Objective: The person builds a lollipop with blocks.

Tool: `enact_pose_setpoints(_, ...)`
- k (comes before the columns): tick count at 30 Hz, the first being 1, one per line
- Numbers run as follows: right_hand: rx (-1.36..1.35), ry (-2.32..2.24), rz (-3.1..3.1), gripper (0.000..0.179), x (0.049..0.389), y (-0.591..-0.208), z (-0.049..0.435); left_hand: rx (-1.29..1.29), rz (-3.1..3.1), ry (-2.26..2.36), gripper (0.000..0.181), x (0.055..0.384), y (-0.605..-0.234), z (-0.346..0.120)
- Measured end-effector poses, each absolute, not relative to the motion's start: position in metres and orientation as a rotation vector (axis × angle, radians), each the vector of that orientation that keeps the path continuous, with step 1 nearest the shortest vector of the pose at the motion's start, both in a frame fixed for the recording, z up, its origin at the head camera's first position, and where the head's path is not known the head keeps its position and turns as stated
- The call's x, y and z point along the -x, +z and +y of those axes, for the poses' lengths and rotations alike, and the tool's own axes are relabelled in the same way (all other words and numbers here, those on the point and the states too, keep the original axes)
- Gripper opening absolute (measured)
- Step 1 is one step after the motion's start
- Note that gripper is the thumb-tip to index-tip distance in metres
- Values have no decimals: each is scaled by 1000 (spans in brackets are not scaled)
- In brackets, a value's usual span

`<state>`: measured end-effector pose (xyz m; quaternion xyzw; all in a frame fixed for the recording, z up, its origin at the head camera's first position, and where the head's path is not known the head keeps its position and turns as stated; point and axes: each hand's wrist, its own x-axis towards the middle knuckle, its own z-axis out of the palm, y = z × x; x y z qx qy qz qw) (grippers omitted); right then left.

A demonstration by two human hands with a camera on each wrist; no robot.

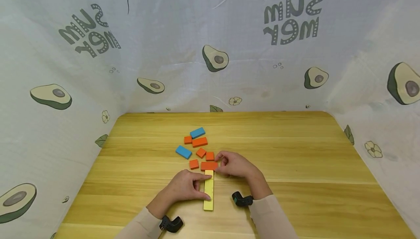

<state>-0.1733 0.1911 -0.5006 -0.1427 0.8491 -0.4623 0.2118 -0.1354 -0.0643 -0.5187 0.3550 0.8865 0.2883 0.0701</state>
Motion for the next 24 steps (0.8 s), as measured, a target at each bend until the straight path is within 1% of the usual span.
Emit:
enact_pose_setpoints(10, 362, -1285, 2540, 18, 187, -500, 184, -1063, 2661, 879, 63, 136, -517, -64)
enact_pose_setpoints(18, 384, -1196, 2638, 18, 201, -499, 172, -1107, 2685, 874, 63, 137, -517, -65)
enact_pose_setpoints(24, 364, -1132, 2640, 13, 204, -496, 168, -1120, 2694, 866, 63, 137, -518, -65)
